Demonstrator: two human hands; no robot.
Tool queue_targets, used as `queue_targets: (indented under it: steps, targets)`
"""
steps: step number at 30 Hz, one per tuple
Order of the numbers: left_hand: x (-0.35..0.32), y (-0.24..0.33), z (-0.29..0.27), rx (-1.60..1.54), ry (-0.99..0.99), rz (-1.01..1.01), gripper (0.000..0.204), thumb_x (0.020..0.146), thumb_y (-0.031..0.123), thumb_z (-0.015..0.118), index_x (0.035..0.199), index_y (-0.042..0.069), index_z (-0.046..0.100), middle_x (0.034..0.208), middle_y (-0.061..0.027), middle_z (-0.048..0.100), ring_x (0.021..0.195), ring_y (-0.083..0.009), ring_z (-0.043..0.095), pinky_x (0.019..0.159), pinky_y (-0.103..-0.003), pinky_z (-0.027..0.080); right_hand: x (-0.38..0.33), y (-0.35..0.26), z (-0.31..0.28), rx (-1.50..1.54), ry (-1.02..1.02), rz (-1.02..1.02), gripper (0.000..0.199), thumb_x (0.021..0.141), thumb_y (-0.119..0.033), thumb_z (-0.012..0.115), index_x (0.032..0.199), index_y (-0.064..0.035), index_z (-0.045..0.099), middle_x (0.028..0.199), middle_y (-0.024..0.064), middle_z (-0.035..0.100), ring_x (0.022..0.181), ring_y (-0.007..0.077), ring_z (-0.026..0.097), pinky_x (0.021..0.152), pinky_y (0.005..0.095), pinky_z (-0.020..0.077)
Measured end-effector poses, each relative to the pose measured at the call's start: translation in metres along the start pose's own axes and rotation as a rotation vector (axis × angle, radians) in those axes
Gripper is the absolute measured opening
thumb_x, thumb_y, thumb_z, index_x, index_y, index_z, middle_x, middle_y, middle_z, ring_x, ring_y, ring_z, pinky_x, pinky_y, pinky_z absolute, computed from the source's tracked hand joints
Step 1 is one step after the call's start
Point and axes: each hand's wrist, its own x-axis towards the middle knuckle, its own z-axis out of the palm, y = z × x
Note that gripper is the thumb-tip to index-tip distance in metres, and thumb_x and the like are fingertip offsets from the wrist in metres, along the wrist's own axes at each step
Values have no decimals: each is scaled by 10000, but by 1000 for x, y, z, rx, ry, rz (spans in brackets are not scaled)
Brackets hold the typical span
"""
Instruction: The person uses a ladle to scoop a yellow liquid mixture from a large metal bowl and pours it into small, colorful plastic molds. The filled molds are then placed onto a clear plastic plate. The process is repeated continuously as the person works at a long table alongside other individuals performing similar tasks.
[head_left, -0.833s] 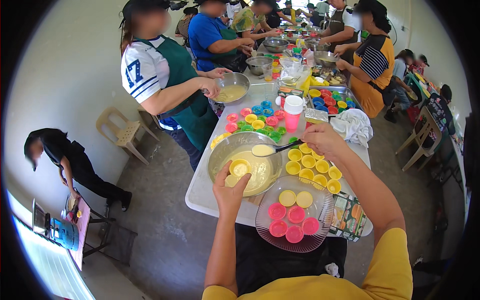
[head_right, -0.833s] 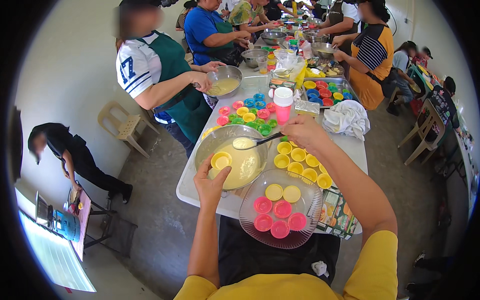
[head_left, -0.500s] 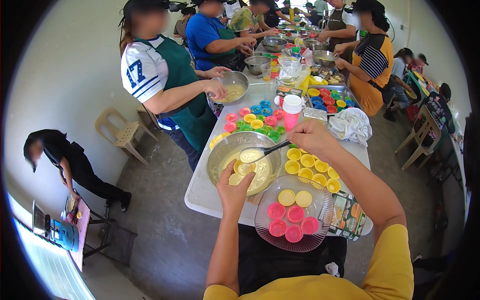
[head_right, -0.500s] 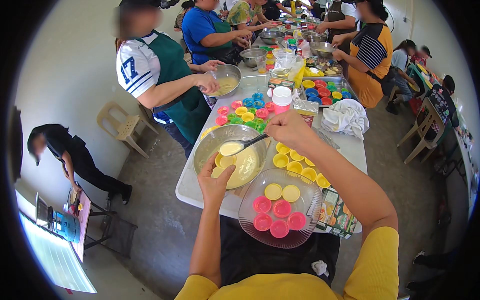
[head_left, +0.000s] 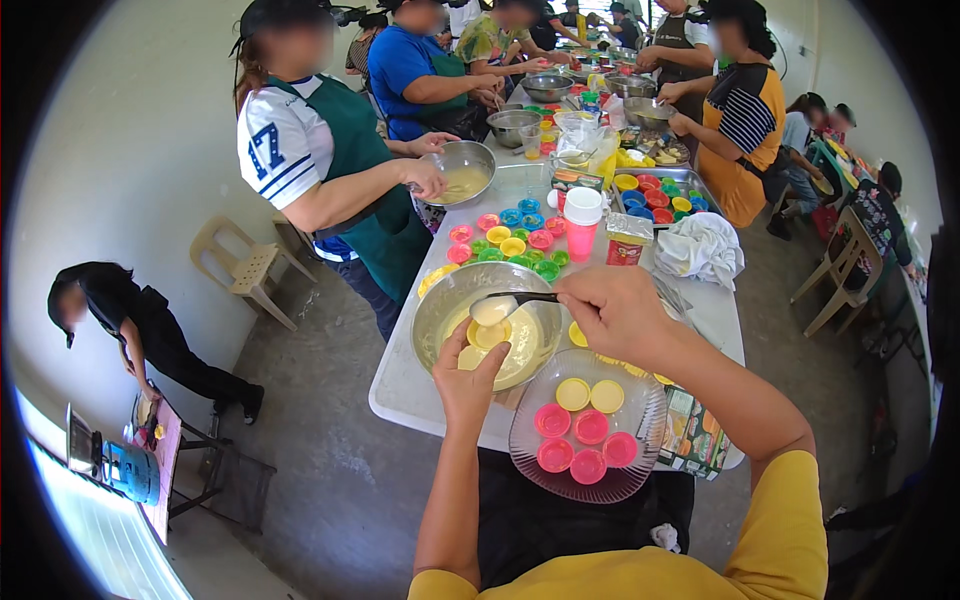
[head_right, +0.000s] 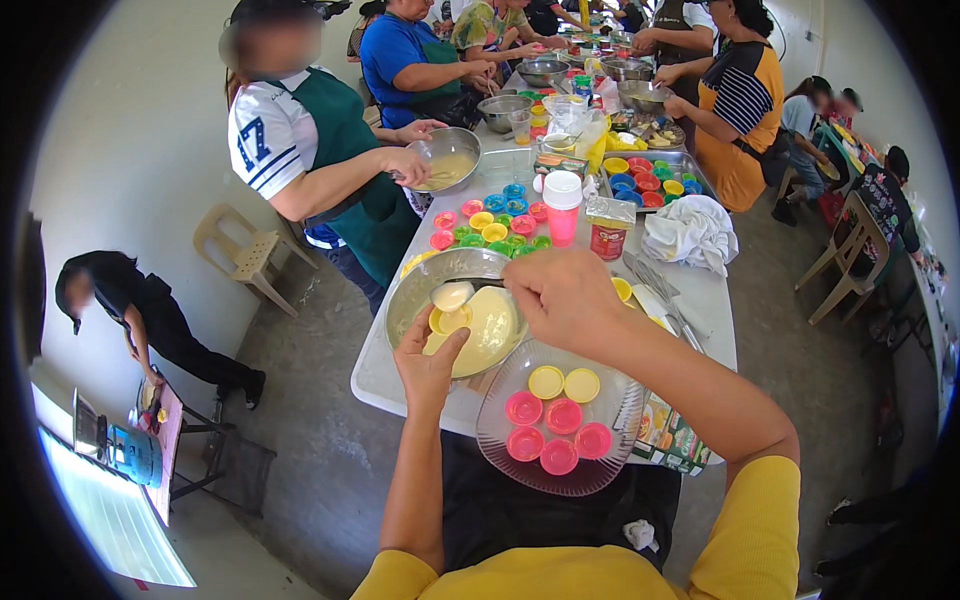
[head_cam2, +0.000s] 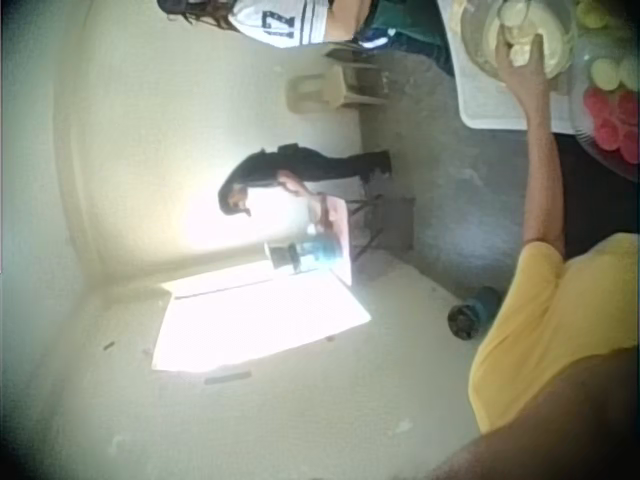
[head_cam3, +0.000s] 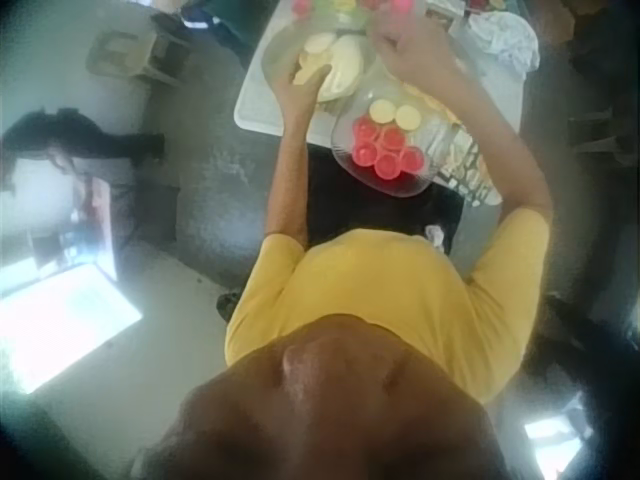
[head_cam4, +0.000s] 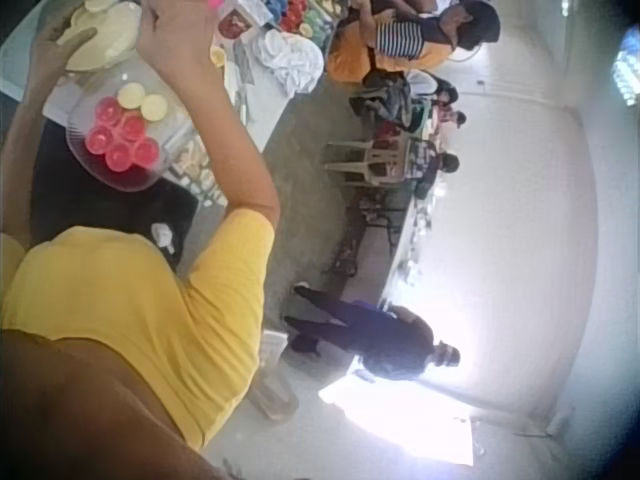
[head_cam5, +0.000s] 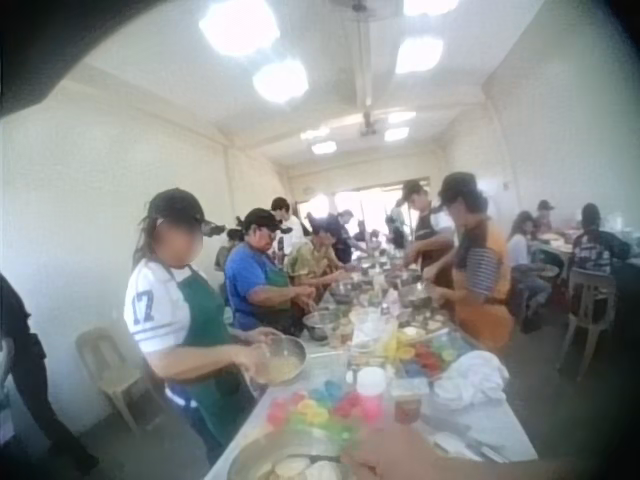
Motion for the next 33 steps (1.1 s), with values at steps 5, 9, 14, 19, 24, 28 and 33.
queue_targets:
  steps: [5,9,14,19,24,28,33]
  targets:
    - [1,9,0,-24,26,-27,620,782,80,874,1320,-107,630,1135,-160,718,1032,-195,679,909,-326,544,-4,-21,-13,-181,-27,-190,124,770,-41,698,871,-71,634,707,73,575,665,284,630,556,433,465]
    - [1,16,-1,-49,33,-21,616,789,73,868,1326,-107,627,1110,-154,729,1013,-188,689,892,-320,552,-4,-29,-19,-219,7,-333,203,726,-32,708,916,-50,638,704,56,545,650,255,620,566,403,464]
    - [2,22,-1,-45,43,-21,608,794,72,866,1322,-113,626,1114,-151,727,1011,-188,690,887,-315,553,-5,-31,-25,-280,-28,-395,355,680,-49,724,1026,-16,652,742,47,559,670,226,628,587,376,461]
    - [3,21,-1,-48,34,-5,607,799,80,870,1319,-116,626,1129,-156,721,1031,-193,684,903,-318,546,-5,-32,-28,-286,-27,-419,384,688,-52,721,1064,-7,660,761,46,564,684,215,626,612,367,463]
    - [2,21,-3,-52,38,-11,611,802,78,868,1328,-113,622,1139,-158,719,1046,-195,680,908,-318,545,-5,-33,-27,-275,-17,-422,345,698,-61,716,1033,-11,653,762,46,563,686,218,624,626,373,465]
    - [3,22,-2,-81,33,-34,614,803,77,868,1333,-110,620,1147,-159,718,1045,-197,681,911,-318,545,-4,-33,-28,-277,-14,-426,310,700,-73,716,996,-19,641,760,46,559,688,221,624,626,371,468]
    - [2,21,-2,-94,42,-40,612,799,72,869,1329,-111,624,1145,-157,718,1042,-194,680,908,-314,545,-3,-33,-27,-279,-15,-429,303,700,-84,714,988,-24,639,759,46,558,689,221,624,621,370,469]
